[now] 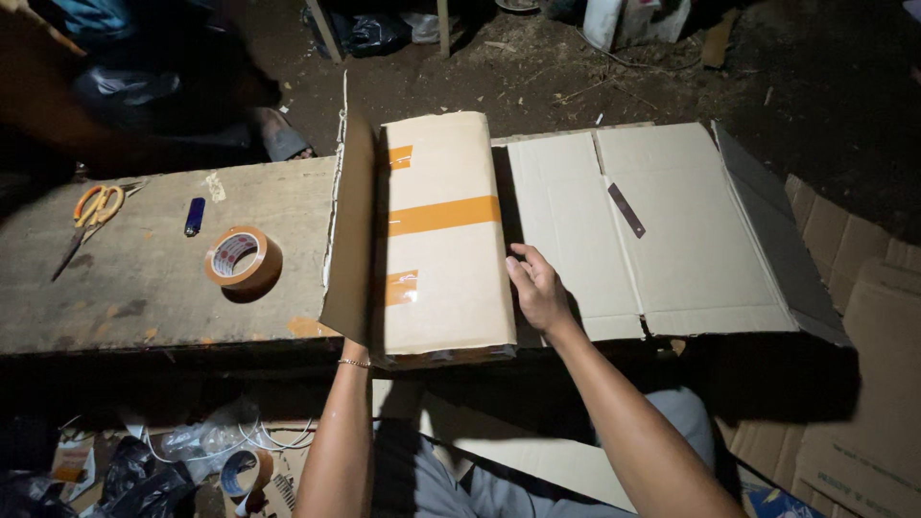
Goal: The person assembles a cardboard box by folding flaps and securing them with tape. They use a utility knife to cut a cardboard sheet and then fold and tape the box flaps to form a closed package.
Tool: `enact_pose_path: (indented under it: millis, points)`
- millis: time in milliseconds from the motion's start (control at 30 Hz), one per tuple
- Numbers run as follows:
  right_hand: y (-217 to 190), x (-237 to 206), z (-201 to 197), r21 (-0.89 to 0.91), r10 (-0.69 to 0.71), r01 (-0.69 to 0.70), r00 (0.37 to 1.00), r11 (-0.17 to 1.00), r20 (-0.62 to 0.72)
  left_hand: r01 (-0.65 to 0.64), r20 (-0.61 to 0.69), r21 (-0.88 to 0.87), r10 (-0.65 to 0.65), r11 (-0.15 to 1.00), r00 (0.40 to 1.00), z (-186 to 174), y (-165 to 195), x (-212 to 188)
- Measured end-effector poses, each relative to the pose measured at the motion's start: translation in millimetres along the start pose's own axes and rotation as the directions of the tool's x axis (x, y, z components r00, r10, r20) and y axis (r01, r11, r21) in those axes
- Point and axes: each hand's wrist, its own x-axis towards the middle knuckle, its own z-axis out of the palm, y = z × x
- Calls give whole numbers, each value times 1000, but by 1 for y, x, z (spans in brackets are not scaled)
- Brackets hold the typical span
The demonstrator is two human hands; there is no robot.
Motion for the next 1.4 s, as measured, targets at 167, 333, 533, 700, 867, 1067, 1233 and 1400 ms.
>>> enact_pose_path:
  millis: [167,333,533,700,867,1067,1233,1400]
  points:
    - [-1,-1,0,-14,17,-17,1000,1000,-5,12,8,-12,-12,1000,1000,-4,-9,2]
    - [-6,-2,1,-36,59,-58,998,998,13,19,20,-15,-18,1000,1000,-7,-19,2]
    - [-11,-5,3,-5,28,-28,1000,1000,0,62,20,-69,-60,996,998,-10,-27,3]
    - [-14,-5,3,-59,63,-63,998,996,-12,-41,75,88,34,995,997,-11,-25,0]
    - [-13,-5,3,22,43,-43,999,999,7,11,1,6,-11,1000,1000,-6,-16,1]
    - [-5,0,1,2,23,-23,999,1000,34,110,-41,-133,-117,985,992,-2,-4,-2]
    - [13,3,5,76,-95,95,995,993,-6,-180,-82,274,210,945,974,-2,-9,2]
    - [25,12,4,0,-69,70,989,998,-133,-170,-245,202,217,965,945,-4,-7,9]
